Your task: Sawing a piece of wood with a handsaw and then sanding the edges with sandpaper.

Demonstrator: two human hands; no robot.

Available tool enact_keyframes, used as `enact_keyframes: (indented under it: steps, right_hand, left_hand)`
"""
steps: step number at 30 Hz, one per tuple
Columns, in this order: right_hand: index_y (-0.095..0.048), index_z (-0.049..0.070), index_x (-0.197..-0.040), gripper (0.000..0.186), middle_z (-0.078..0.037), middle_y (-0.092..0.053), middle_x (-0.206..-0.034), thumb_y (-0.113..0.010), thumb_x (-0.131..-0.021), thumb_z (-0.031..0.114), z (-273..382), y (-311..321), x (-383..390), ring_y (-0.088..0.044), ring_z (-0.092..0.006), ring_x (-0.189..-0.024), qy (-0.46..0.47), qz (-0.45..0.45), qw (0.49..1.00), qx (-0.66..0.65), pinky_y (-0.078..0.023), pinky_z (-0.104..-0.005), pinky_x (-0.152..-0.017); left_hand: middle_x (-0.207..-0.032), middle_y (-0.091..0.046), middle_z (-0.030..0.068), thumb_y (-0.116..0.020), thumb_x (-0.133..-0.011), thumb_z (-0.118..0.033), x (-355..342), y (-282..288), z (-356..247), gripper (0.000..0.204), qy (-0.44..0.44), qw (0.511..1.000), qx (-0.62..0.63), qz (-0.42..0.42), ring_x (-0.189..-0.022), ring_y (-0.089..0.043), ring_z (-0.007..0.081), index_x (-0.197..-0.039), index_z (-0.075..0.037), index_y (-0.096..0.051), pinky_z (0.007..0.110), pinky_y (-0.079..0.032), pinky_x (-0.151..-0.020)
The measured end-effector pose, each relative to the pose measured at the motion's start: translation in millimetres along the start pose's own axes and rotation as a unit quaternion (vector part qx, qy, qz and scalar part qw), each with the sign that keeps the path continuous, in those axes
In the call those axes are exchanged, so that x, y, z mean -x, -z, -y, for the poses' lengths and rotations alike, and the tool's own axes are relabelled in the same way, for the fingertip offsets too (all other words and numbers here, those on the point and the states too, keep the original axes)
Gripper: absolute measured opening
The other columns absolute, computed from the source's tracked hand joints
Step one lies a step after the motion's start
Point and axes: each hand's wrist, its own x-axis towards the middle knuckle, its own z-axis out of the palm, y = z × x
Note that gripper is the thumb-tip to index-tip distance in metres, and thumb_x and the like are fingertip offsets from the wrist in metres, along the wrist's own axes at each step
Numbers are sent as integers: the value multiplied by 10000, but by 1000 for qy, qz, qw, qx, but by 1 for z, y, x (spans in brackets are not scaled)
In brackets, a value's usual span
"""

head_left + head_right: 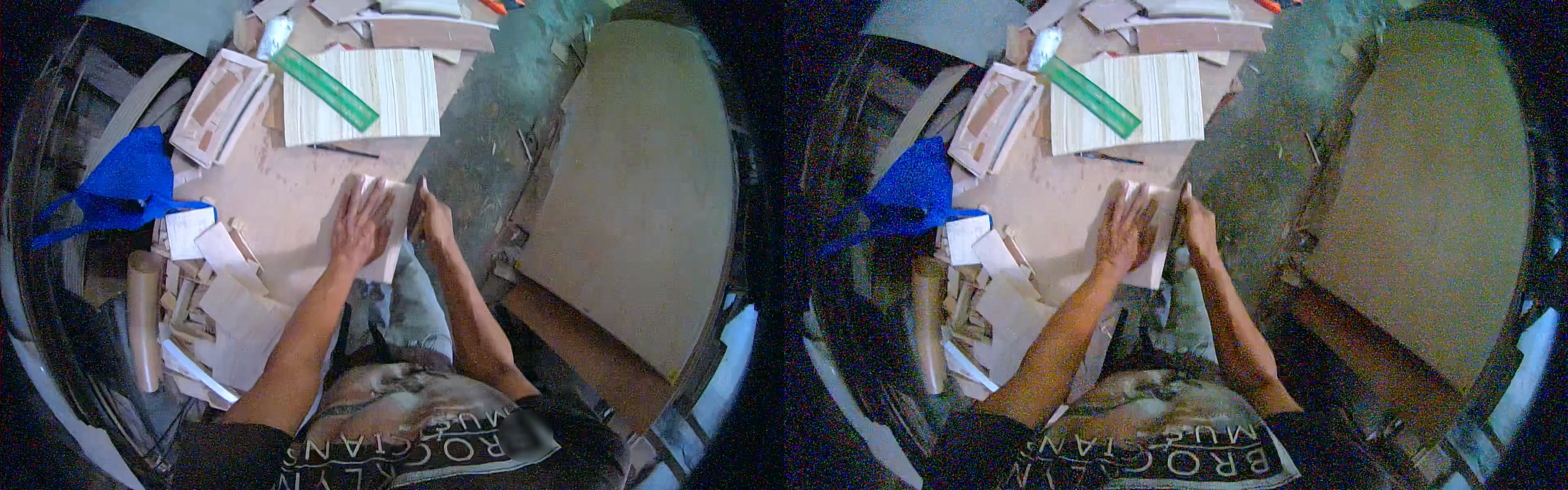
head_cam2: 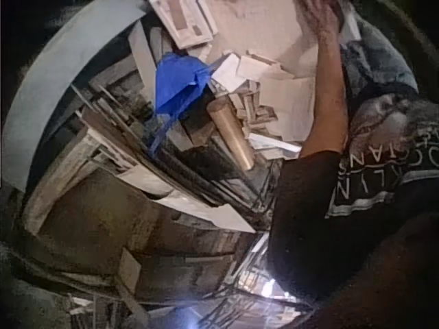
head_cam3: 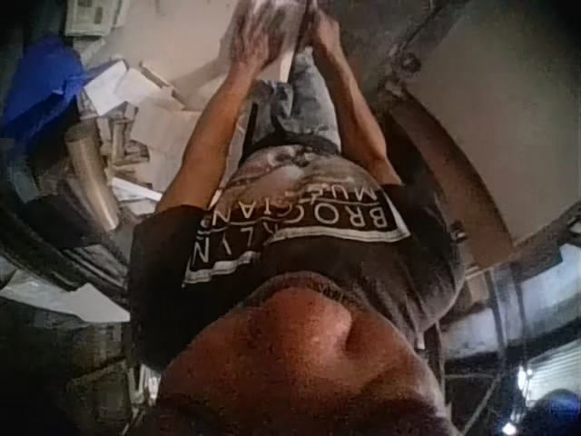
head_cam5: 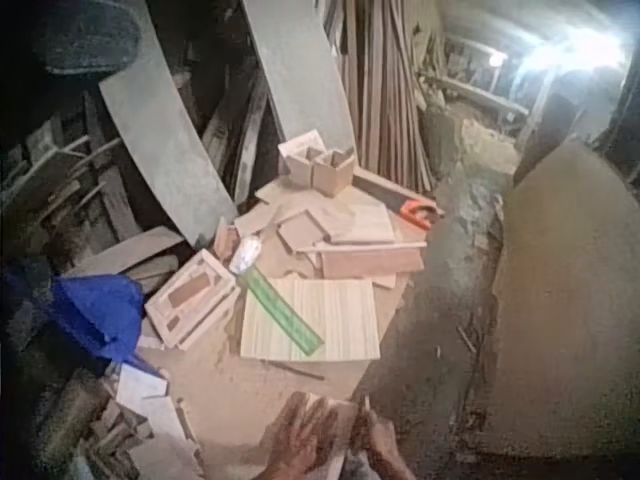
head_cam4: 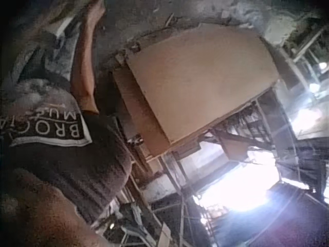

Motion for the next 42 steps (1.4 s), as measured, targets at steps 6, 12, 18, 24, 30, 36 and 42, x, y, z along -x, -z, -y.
enact_keyframes:
  steps: [6, 12, 18, 24, 30, 36, 42]
  right_hand:
    - [-673, -28, -954, 489, -294, -626, -800, -435, -969, 399, 15, 4, -5, -610, -357, -705, -77, 23, 997, 18, -494, -446, -691]
    - [-619, -20, -1129, 407, -325, -647, -964, -445, -982, 317, -8, 11, -16, -647, -480, -867, 22, 16, 999, 45, -513, -514, -750]
    - [-663, -47, -1092, 597, -355, -617, -1098, -440, -939, 486, 4, 6, -35, -622, -460, -1061, -34, 53, 993, 103, -466, -477, -934]
    - [-543, 3, -1347, 635, -292, -594, -1278, -420, -988, 512, 19, -4, -20, -547, -405, -1243, -76, 66, 995, 13, -392, -411, -1061]
    - [-349, 0, -1500, 544, -140, -379, -1549, -471, -1039, 261, -21, -2, 80, -347, -268, -1428, 86, 55, 988, -113, -248, -338, -1168]
    - [-328, -6, -1505, 600, -157, -351, -1558, -512, -1023, 299, -42, -1, 89, -298, -260, -1447, 88, 69, 981, -157, -207, -359, -1185]
    - [-336, 10, -1507, 570, -160, -364, -1553, -492, -1034, 287, -72, -10, 168, -315, -242, -1442, 98, 76, 986, -114, -228, -343, -1178]
  left_hand:
    - [-1581, -326, 55, -476, -971, -323, 9, -1, -3, 481, 3, 999, 33, 22, -1461, -231, 368, -1421, -158, -519, 498, -202, -1196]
    - [-1579, -328, 70, -489, -958, -341, 7, -4, -10, 488, -10, 998, 60, 18, -1464, -227, 369, -1406, -152, -533, 502, -193, -1200]
    - [-1588, -318, 67, -488, -956, -347, 0, -1, -4, 520, -9, 999, -2, 35, -1474, -208, 373, -1446, -170, -491, 496, -184, -1204]
    - [-1586, -316, 58, -503, -956, -323, 11, 11, -4, 523, -2, 999, 26, 39, -1480, -199, 362, -1451, -158, -477, 502, -211, -1196]
    - [-1606, -275, 37, -521, -934, -320, 5, 19, -9, 558, 14, 998, 45, 35, -1488, -184, 339, -1473, -191, -448, 506, -227, -1189]
    - [-1608, -272, 37, -509, -945, -334, 10, 3, -11, 545, 5, 999, 29, 32, -1492, -172, 334, -1468, -190, -456, 509, -211, -1193]
    - [-1585, -322, 58, -530, -937, -300, 6, 14, -8, 536, 25, 999, 32, -12, -1482, -197, 353, -1449, -146, -482, 502, -193, -1203]
